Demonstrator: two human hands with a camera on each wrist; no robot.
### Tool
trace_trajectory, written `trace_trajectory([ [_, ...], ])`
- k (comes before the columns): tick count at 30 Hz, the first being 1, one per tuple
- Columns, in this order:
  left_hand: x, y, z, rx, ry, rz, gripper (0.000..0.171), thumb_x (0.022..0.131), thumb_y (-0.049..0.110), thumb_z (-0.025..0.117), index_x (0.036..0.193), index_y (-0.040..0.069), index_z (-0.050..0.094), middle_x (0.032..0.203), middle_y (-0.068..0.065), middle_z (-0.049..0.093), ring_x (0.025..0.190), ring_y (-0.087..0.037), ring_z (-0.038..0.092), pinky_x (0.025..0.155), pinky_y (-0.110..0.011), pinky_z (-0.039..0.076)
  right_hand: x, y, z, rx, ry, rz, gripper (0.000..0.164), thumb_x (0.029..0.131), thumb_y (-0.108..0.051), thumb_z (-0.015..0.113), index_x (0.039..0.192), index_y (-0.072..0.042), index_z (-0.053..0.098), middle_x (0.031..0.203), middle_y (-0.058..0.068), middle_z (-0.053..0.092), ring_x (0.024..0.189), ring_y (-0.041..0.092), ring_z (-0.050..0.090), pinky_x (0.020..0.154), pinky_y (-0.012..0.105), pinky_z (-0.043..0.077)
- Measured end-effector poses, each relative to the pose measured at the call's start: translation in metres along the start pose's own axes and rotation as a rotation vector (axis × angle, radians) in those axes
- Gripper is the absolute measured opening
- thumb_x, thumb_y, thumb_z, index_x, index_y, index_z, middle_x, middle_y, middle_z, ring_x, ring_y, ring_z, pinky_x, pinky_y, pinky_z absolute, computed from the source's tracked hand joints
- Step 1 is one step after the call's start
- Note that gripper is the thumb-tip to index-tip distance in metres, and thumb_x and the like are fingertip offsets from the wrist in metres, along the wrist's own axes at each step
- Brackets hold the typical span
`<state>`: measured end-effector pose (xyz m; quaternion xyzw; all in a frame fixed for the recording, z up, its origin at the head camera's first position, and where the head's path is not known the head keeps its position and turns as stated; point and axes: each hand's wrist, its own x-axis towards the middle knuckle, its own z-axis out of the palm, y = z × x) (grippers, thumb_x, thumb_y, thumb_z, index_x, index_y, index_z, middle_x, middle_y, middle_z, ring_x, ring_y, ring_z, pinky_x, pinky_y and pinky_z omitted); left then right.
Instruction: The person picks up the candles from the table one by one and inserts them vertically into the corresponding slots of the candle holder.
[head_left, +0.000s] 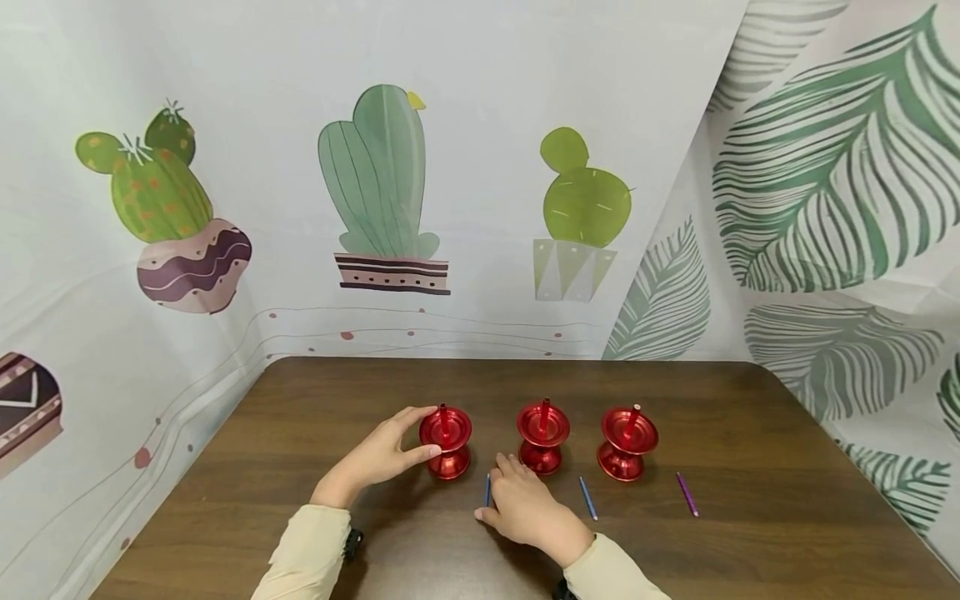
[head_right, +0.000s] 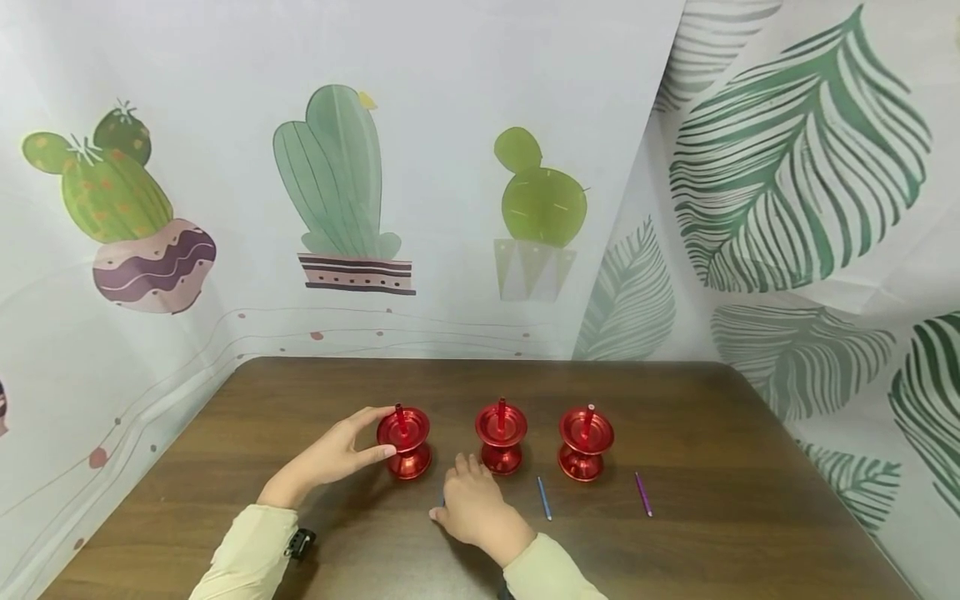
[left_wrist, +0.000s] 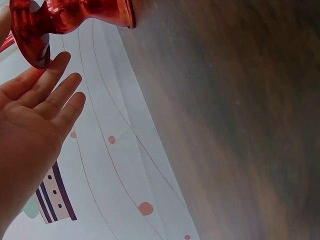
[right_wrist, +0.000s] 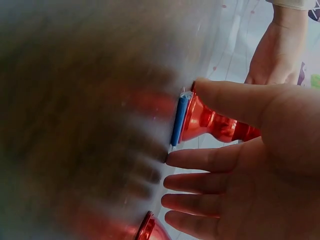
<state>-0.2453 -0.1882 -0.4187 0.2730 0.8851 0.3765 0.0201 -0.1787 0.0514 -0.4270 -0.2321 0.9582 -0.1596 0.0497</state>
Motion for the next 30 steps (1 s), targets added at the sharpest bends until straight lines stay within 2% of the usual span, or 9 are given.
trace_trajectory([
  [7,0.001,0.001,-0.002,-0.001,0.003,0.001,0.067,0.087,0.034,0.072,0.140,0.003,0.045,0.136,-0.013,0.052,0.128,-0.033,0.047,0.103,-0.052,0.039,0.004,-0.002,0.002,-0.052,0.053,-0.071,0.050,0.082,-0.023,0.077,0.116,0.009,0.060,0.128,0.027,0.054,0.122,0.045,0.049,0.100,0.052,0.042],
  [11,0.001,0.001,-0.002,-0.003,0.005,0.000,0.067,0.086,0.033,0.073,0.139,0.002,0.046,0.135,-0.014,0.052,0.127,-0.033,0.047,0.102,-0.053,0.040,0.008,-0.002,0.003,-0.100,0.091,-0.112,0.040,0.081,-0.017,0.077,0.110,0.006,0.063,0.119,0.022,0.059,0.118,0.043,0.053,0.097,0.050,0.045],
  [20,0.000,0.001,0.000,-0.002,0.011,0.005,0.066,0.086,0.031,0.073,0.138,0.002,0.047,0.131,-0.012,0.054,0.125,-0.033,0.049,0.102,-0.053,0.040,0.017,-0.006,0.008,-0.243,0.155,-0.138,0.015,0.077,-0.006,0.074,0.090,-0.002,0.066,0.100,0.013,0.062,0.110,0.036,0.056,0.085,0.043,0.052],
  [25,0.000,0.001,0.001,-0.003,0.009,0.003,0.066,0.086,0.032,0.073,0.139,0.003,0.047,0.133,-0.012,0.054,0.125,-0.033,0.049,0.101,-0.054,0.040,0.017,-0.007,0.009,-0.268,0.119,-0.127,0.021,0.075,-0.004,0.074,0.094,0.000,0.066,0.108,0.016,0.061,0.115,0.038,0.054,0.089,0.045,0.051],
  [28,-0.001,0.001,0.001,-0.012,0.008,0.001,0.065,0.086,0.032,0.072,0.139,0.004,0.046,0.132,-0.012,0.054,0.125,-0.033,0.048,0.101,-0.055,0.040,0.015,-0.006,0.006,-0.241,0.091,-0.121,0.027,0.075,-0.004,0.076,0.099,0.001,0.066,0.116,0.018,0.059,0.119,0.041,0.051,0.093,0.048,0.048],
  [30,-0.001,0.001,0.002,-0.016,0.008,-0.001,0.066,0.086,0.032,0.072,0.139,0.004,0.046,0.132,-0.012,0.054,0.125,-0.034,0.048,0.101,-0.055,0.040,0.013,-0.005,0.003,-0.199,0.087,-0.125,0.024,0.076,-0.004,0.075,0.097,0.000,0.064,0.119,0.020,0.058,0.120,0.043,0.050,0.095,0.051,0.046],
])
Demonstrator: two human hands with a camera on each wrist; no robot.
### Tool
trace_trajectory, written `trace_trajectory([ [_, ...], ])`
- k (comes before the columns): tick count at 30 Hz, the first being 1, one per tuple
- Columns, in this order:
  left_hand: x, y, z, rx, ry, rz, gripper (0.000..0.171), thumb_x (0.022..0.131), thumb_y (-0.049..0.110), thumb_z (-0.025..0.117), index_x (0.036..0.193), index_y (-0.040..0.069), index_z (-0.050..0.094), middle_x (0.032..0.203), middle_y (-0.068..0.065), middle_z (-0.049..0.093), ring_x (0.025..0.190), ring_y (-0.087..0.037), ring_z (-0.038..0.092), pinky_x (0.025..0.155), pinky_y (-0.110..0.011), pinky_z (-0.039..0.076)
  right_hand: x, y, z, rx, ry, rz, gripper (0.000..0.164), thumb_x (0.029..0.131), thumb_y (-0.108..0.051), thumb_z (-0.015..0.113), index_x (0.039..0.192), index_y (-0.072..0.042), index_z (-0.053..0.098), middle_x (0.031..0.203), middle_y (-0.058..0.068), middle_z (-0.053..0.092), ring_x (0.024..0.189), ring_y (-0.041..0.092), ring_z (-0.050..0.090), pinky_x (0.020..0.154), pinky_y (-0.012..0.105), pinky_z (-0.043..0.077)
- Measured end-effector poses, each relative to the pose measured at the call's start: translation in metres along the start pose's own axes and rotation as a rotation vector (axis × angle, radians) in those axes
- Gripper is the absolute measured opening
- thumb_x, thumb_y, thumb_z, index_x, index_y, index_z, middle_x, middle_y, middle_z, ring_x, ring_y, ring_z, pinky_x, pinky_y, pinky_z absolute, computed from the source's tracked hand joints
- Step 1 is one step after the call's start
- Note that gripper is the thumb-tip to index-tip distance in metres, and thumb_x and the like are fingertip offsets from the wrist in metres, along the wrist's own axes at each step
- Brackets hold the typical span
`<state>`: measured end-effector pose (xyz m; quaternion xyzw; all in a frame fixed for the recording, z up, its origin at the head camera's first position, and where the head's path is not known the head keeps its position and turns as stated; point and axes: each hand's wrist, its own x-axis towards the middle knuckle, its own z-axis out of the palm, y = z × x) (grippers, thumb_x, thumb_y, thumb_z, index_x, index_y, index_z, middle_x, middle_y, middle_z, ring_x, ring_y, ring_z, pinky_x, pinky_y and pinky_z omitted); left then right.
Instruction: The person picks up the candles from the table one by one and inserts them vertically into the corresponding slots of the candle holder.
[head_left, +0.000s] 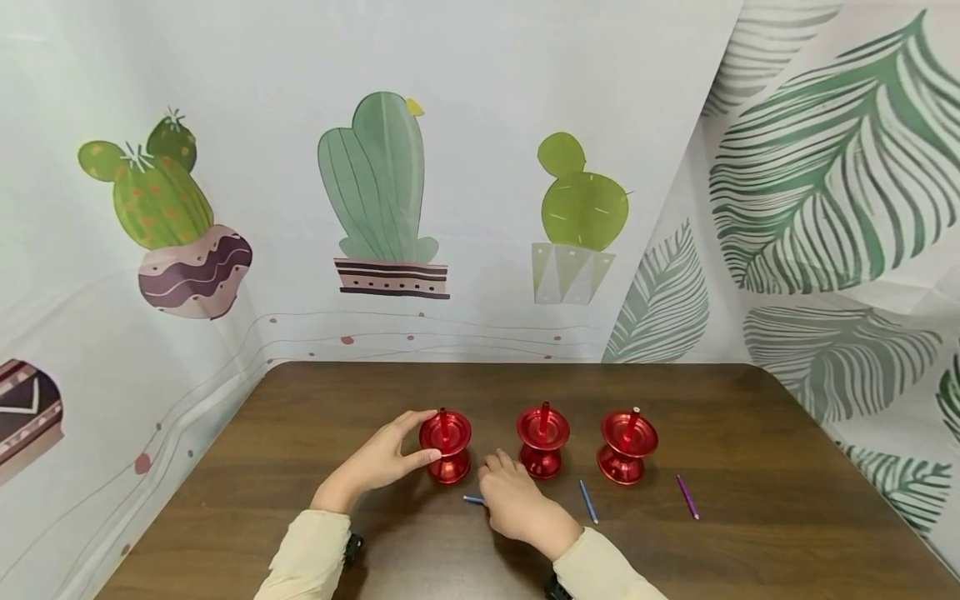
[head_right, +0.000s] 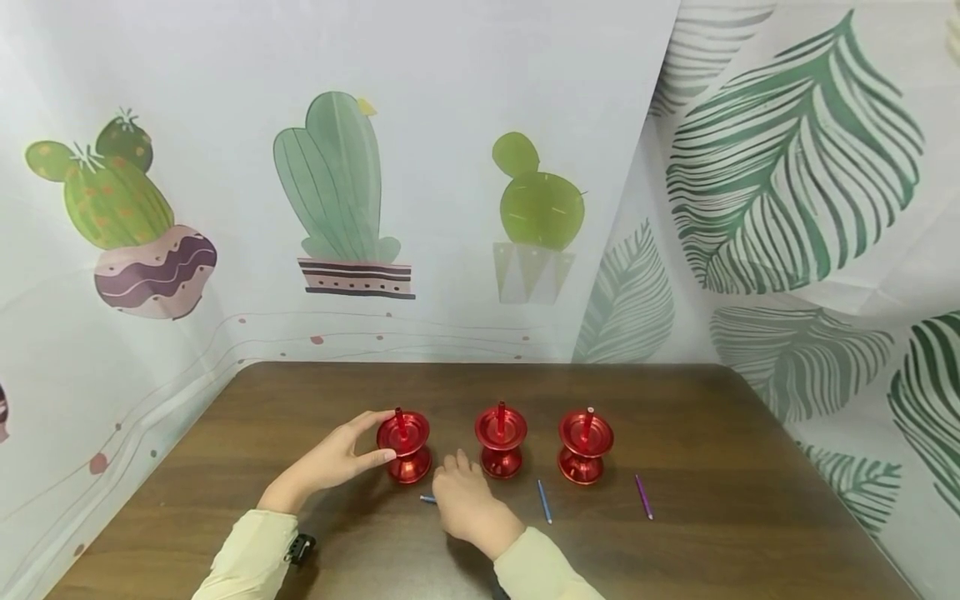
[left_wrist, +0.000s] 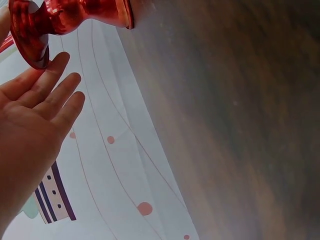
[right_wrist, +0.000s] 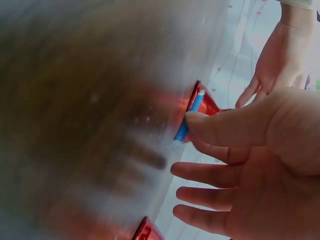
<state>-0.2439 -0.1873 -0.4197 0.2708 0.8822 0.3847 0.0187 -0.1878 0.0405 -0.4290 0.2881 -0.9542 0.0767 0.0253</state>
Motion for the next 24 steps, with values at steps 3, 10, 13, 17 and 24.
trace_trajectory([
  [3,-0.001,0.000,0.000,0.000,0.005,0.001,0.065,0.086,0.031,0.073,0.139,0.003,0.046,0.133,-0.012,0.053,0.126,-0.034,0.048,0.101,-0.055,0.040,-0.002,0.003,-0.003,0.086,0.021,-0.015,0.017,0.077,0.000,0.073,0.086,-0.004,0.059,0.122,0.022,0.056,0.122,0.045,0.048,0.097,0.055,0.044],
  [10,-0.001,-0.002,0.000,-0.002,0.017,0.015,0.065,0.086,0.029,0.073,0.139,0.003,0.046,0.133,-0.013,0.053,0.126,-0.034,0.049,0.102,-0.054,0.039,-0.001,0.008,-0.009,0.251,0.108,-0.071,0.025,0.085,0.005,0.065,0.079,-0.010,0.046,0.124,0.024,0.054,0.124,0.046,0.046,0.099,0.057,0.041],
  [13,-0.001,-0.002,0.001,0.000,0.014,0.024,0.065,0.086,0.029,0.072,0.139,0.002,0.046,0.134,-0.013,0.053,0.125,-0.034,0.049,0.102,-0.054,0.039,0.000,0.009,-0.013,0.351,0.129,-0.063,0.021,0.088,0.004,0.063,0.083,-0.009,0.047,0.129,0.027,0.050,0.128,0.047,0.042,0.102,0.059,0.037],
  [17,0.000,-0.003,0.001,0.012,0.009,0.047,0.065,0.087,0.031,0.071,0.139,0.001,0.046,0.132,-0.013,0.054,0.125,-0.033,0.050,0.102,-0.054,0.039,0.003,0.010,-0.017,0.473,0.168,-0.046,0.015,0.092,0.001,0.059,0.087,-0.007,0.048,0.135,0.030,0.045,0.131,0.045,0.039,0.104,0.056,0.035],
  [24,0.001,-0.004,0.001,0.025,0.020,0.084,0.063,0.088,0.032,0.070,0.138,0.001,0.046,0.130,-0.010,0.055,0.123,-0.029,0.051,0.102,-0.051,0.040,0.018,0.011,-0.018,0.649,0.272,-0.071,0.011,0.096,-0.003,0.054,0.089,-0.007,0.047,0.135,0.031,0.045,0.126,0.046,0.044,0.101,0.056,0.039],
])
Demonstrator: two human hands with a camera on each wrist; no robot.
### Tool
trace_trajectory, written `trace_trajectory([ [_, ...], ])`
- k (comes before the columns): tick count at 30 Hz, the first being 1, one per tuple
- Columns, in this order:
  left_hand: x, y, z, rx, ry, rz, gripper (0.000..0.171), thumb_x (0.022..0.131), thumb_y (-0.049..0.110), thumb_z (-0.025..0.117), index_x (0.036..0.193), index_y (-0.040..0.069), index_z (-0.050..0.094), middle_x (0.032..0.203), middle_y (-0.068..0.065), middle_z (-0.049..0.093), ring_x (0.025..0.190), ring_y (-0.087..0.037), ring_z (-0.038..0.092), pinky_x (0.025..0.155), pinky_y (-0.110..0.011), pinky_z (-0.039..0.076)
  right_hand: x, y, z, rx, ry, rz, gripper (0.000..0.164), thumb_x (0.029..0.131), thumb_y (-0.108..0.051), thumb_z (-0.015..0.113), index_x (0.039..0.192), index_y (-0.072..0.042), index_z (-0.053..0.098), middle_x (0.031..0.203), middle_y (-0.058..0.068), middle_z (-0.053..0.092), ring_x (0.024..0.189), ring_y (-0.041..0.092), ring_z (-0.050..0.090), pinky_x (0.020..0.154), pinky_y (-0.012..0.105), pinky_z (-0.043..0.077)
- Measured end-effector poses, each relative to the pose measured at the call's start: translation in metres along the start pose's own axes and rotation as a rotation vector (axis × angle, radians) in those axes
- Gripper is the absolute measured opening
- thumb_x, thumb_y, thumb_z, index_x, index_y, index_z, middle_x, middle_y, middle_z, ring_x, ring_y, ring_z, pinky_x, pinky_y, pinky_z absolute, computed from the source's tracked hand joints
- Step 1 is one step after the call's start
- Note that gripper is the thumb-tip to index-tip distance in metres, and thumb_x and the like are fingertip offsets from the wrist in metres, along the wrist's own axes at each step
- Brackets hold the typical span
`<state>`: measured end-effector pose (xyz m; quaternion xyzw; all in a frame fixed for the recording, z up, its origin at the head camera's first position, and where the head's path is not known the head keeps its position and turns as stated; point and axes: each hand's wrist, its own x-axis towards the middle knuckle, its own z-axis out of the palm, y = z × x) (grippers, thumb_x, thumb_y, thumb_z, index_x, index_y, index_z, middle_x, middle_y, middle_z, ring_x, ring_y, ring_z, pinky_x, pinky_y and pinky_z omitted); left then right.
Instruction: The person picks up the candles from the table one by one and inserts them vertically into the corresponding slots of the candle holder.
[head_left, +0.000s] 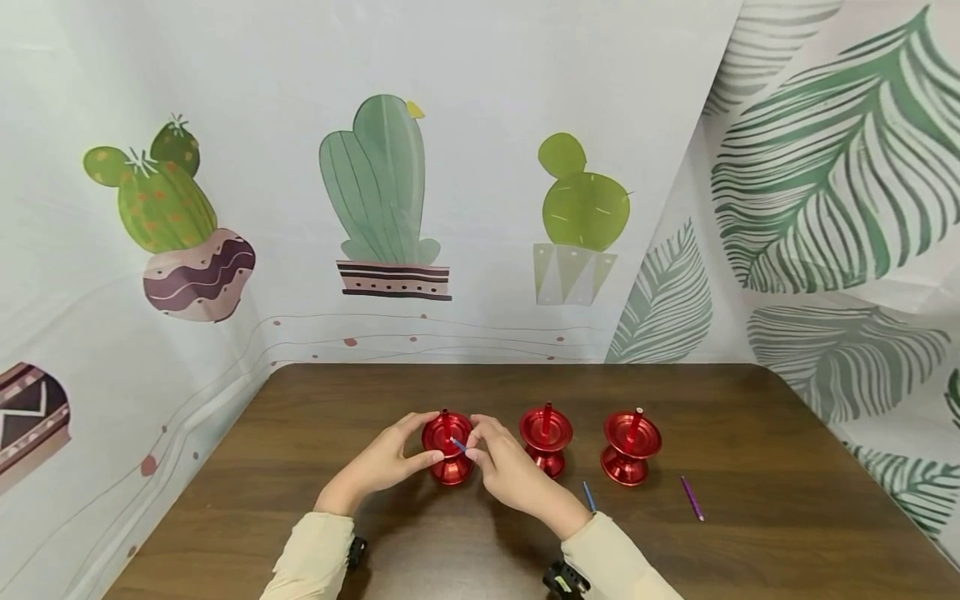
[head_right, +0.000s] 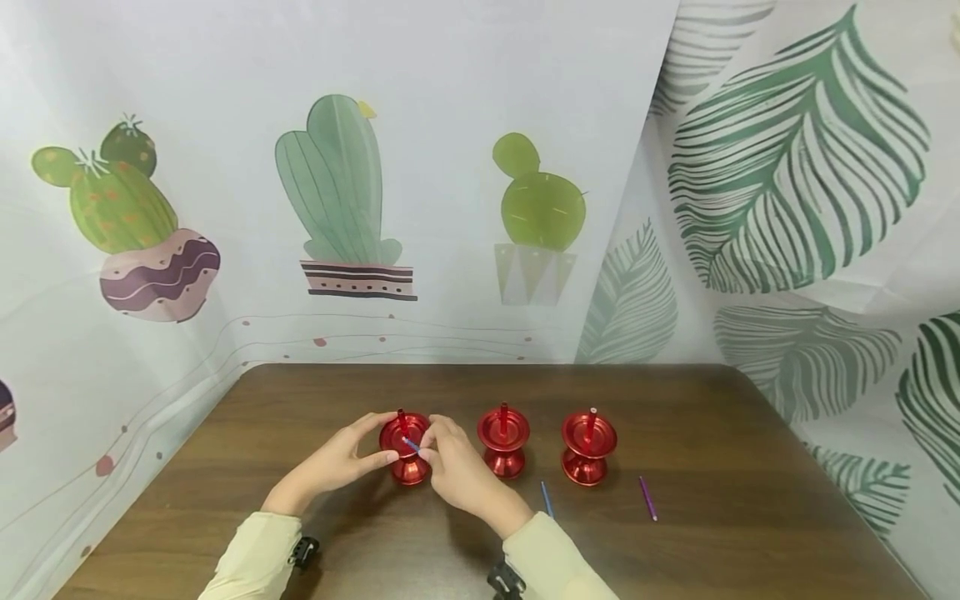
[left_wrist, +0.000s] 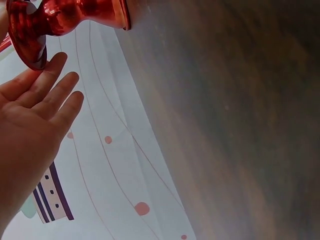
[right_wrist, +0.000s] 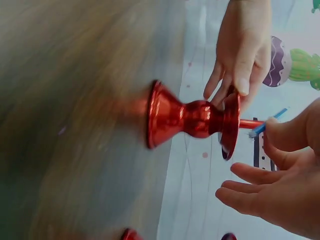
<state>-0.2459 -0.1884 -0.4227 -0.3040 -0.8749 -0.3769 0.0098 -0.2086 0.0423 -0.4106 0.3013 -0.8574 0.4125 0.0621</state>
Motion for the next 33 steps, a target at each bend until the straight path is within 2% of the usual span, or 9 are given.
trace_trajectory([
  [6,0.001,-0.002,0.001,0.011,0.009,0.014,0.062,0.088,0.031,0.070,0.138,0.001,0.047,0.130,-0.012,0.055,0.122,-0.030,0.052,0.101,-0.052,0.041,0.019,-0.002,0.000,0.156,0.046,0.057,0.008,0.096,-0.008,0.056,0.089,-0.005,0.053,0.131,0.026,0.052,0.121,0.043,0.050,0.099,0.058,0.040],
  [10,0.000,-0.004,0.002,0.014,0.020,0.028,0.060,0.089,0.028,0.070,0.136,-0.002,0.047,0.129,-0.014,0.056,0.120,-0.032,0.053,0.100,-0.053,0.041,0.031,-0.007,-0.001,0.295,0.054,0.131,0.007,0.097,-0.008,0.055,0.092,-0.003,0.058,0.130,0.023,0.054,0.118,0.040,0.053,0.097,0.052,0.045],
  [13,-0.001,-0.005,0.003,0.007,0.023,0.014,0.060,0.089,0.027,0.071,0.136,-0.002,0.048,0.128,-0.013,0.056,0.120,-0.031,0.053,0.101,-0.053,0.041,0.040,-0.010,0.001,0.396,0.084,0.176,0.007,0.097,-0.006,0.055,0.094,-0.001,0.059,0.130,0.022,0.054,0.116,0.037,0.055,0.097,0.047,0.047],
  [18,-0.001,-0.003,0.001,-0.006,0.015,-0.017,0.063,0.088,0.030,0.071,0.137,0.000,0.047,0.129,-0.010,0.055,0.123,-0.029,0.052,0.103,-0.053,0.038,0.052,-0.012,0.005,0.513,0.161,0.198,0.007,0.096,-0.004,0.057,0.095,0.002,0.060,0.130,0.018,0.056,0.121,0.033,0.054,0.099,0.043,0.046],
  [28,0.000,-0.003,0.001,-0.015,0.006,-0.017,0.064,0.088,0.031,0.071,0.138,-0.001,0.046,0.130,-0.010,0.055,0.124,-0.029,0.050,0.104,-0.052,0.038,0.060,-0.008,0.012,0.564,0.277,0.137,0.008,0.094,-0.003,0.058,0.094,0.004,0.061,0.128,0.014,0.056,0.121,0.030,0.053,0.099,0.045,0.045],
  [33,0.000,-0.002,0.002,-0.019,0.005,-0.013,0.063,0.088,0.031,0.071,0.137,-0.001,0.046,0.129,-0.010,0.055,0.123,-0.029,0.051,0.103,-0.052,0.038,0.062,-0.005,0.015,0.546,0.298,0.126,0.005,0.094,-0.002,0.059,0.093,0.003,0.061,0.127,0.014,0.057,0.118,0.029,0.055,0.095,0.043,0.048],
])
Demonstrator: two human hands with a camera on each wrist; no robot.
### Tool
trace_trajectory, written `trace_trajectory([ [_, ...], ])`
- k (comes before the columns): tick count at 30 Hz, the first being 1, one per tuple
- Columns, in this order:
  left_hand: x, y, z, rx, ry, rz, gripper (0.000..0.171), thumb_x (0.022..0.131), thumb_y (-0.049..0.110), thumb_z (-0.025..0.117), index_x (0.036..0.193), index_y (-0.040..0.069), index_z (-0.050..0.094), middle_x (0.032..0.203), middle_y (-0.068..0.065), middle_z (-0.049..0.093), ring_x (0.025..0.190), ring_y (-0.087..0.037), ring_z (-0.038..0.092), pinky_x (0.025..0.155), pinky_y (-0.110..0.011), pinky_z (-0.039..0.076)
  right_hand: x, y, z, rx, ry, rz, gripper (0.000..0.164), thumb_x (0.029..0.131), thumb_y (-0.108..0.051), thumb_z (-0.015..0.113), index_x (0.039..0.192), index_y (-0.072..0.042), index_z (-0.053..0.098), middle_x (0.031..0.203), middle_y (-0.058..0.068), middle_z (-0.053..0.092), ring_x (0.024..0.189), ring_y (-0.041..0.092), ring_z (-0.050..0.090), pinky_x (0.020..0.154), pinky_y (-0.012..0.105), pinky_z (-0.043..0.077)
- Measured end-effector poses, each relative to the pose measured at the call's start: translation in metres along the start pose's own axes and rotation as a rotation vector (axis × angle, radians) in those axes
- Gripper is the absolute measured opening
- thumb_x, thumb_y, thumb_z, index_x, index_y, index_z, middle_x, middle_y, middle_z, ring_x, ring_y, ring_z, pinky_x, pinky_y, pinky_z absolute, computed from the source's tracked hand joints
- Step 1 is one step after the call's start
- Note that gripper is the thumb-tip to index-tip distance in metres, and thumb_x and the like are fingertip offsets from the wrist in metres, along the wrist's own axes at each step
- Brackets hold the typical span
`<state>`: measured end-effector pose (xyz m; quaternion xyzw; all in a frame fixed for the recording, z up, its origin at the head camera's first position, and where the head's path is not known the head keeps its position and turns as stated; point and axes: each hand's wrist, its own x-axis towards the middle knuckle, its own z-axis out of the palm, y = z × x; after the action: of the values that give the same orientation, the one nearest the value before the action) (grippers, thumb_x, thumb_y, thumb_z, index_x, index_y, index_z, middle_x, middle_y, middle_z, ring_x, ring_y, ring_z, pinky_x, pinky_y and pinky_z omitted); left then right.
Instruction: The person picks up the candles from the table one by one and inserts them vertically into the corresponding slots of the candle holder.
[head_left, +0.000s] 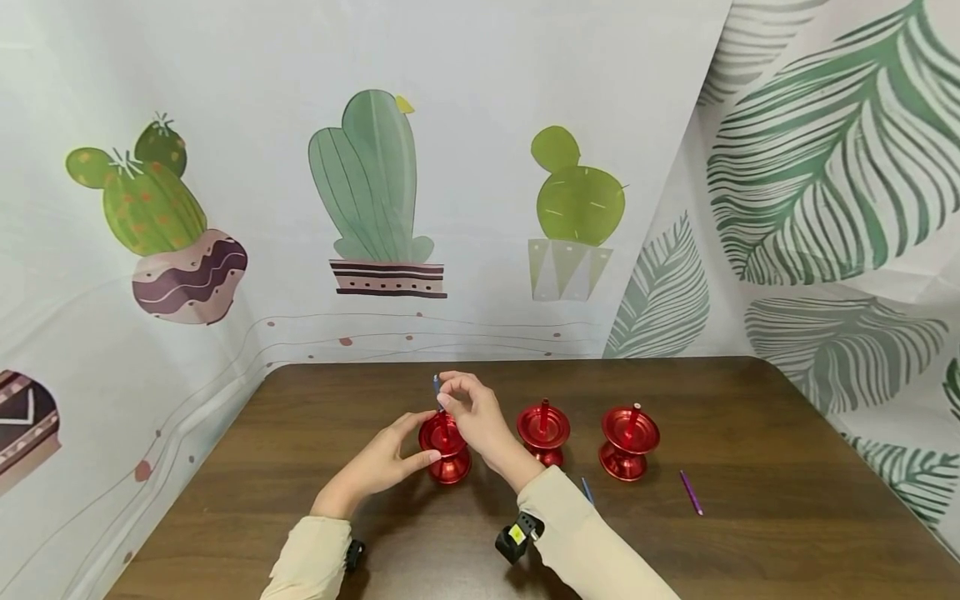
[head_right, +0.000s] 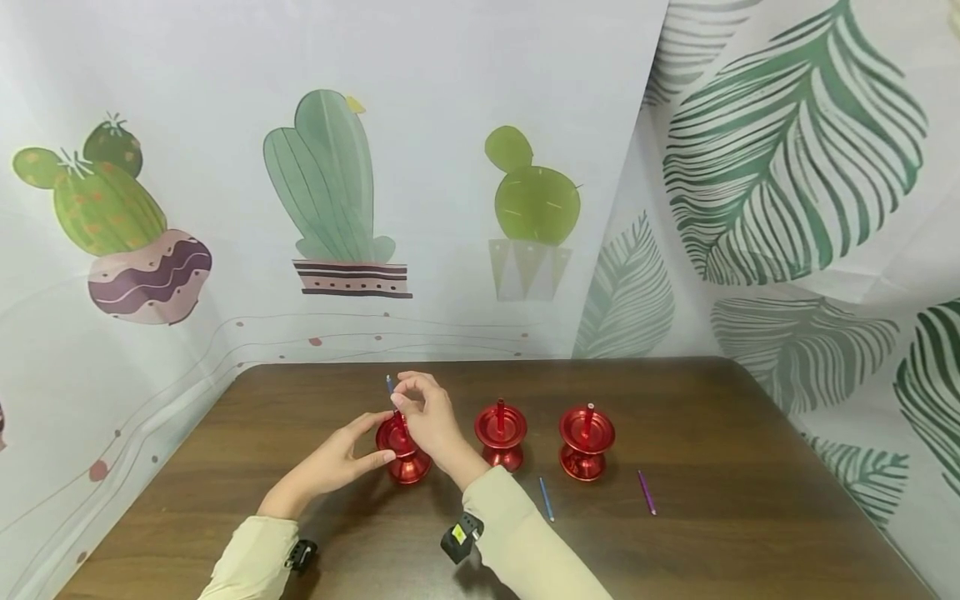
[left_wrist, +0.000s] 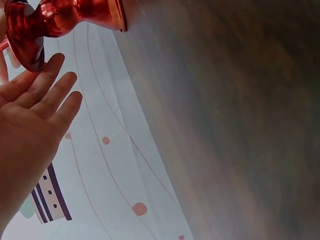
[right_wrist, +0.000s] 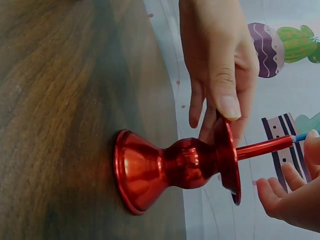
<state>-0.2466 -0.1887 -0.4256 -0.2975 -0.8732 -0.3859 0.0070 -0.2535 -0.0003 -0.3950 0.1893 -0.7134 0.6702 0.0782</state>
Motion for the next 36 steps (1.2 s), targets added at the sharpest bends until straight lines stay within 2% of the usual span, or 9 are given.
trace_trajectory([
  [3,0.000,0.000,0.000,0.004,0.000,0.002,0.063,0.088,0.031,0.070,0.137,0.000,0.046,0.129,-0.010,0.055,0.123,-0.029,0.052,0.103,-0.052,0.039,0.000,0.003,0.001,-0.030,-0.009,0.006,0.004,0.093,0.000,0.058,0.093,0.004,0.061,0.128,0.017,0.056,0.117,0.030,0.055,0.093,0.042,0.049],
  [8,0.000,-0.002,0.001,0.002,-0.009,-0.004,0.064,0.089,0.034,0.069,0.139,0.002,0.045,0.130,-0.009,0.054,0.125,-0.029,0.050,0.103,-0.053,0.038,-0.002,0.008,0.000,-0.048,-0.027,0.022,0.005,0.093,0.004,0.056,0.093,0.008,0.059,0.129,0.023,0.053,0.118,0.036,0.052,0.093,0.048,0.048],
  [15,-0.001,-0.003,0.001,-0.006,-0.014,-0.013,0.065,0.089,0.035,0.069,0.140,0.002,0.045,0.131,-0.010,0.054,0.125,-0.031,0.049,0.103,-0.054,0.038,-0.006,0.007,-0.006,-0.129,-0.076,0.028,0.008,0.096,-0.006,0.057,0.099,0.000,0.061,0.132,0.016,0.052,0.120,0.032,0.051,0.095,0.043,0.049],
  [21,-0.002,-0.003,0.002,-0.003,-0.012,-0.021,0.064,0.089,0.034,0.068,0.139,0.002,0.045,0.131,-0.010,0.054,0.125,-0.031,0.050,0.103,-0.054,0.038,-0.007,0.007,-0.006,-0.142,-0.110,-0.021,0.013,0.094,-0.008,0.061,0.104,-0.002,0.065,0.129,0.015,0.053,0.121,0.033,0.050,0.095,0.045,0.049],
  [26,-0.001,-0.003,0.002,-0.002,-0.005,-0.011,0.063,0.090,0.033,0.068,0.138,0.001,0.045,0.130,-0.009,0.054,0.125,-0.030,0.049,0.104,-0.053,0.037,-0.007,0.005,-0.004,-0.120,-0.087,-0.048,0.012,0.092,-0.009,0.065,0.100,0.000,0.066,0.127,0.015,0.056,0.121,0.033,0.050,0.095,0.048,0.048],
  [31,-0.001,-0.002,0.002,-0.003,-0.004,-0.013,0.063,0.090,0.033,0.068,0.139,0.001,0.045,0.131,-0.009,0.054,0.126,-0.030,0.049,0.104,-0.053,0.037,-0.014,-0.017,-0.005,-0.113,-0.062,-0.035,0.010,0.090,-0.001,0.064,0.097,0.006,0.066,0.124,0.022,0.057,0.118,0.040,0.051,0.094,0.056,0.045],
  [33,-0.001,-0.002,0.002,-0.005,-0.007,-0.020,0.064,0.090,0.034,0.068,0.139,0.001,0.045,0.131,-0.009,0.054,0.126,-0.031,0.048,0.104,-0.054,0.037,-0.013,-0.017,-0.006,-0.118,-0.056,-0.026,0.009,0.089,0.000,0.064,0.096,0.005,0.067,0.123,0.022,0.058,0.117,0.040,0.052,0.093,0.056,0.046],
  [36,-0.002,-0.001,0.002,-0.009,-0.010,-0.030,0.064,0.089,0.034,0.069,0.139,0.002,0.044,0.132,-0.009,0.053,0.127,-0.031,0.047,0.104,-0.055,0.036,-0.009,-0.001,-0.005,-0.126,-0.048,-0.017,0.009,0.090,-0.006,0.067,0.096,0.000,0.069,0.122,0.016,0.060,0.117,0.035,0.053,0.091,0.051,0.049],
])
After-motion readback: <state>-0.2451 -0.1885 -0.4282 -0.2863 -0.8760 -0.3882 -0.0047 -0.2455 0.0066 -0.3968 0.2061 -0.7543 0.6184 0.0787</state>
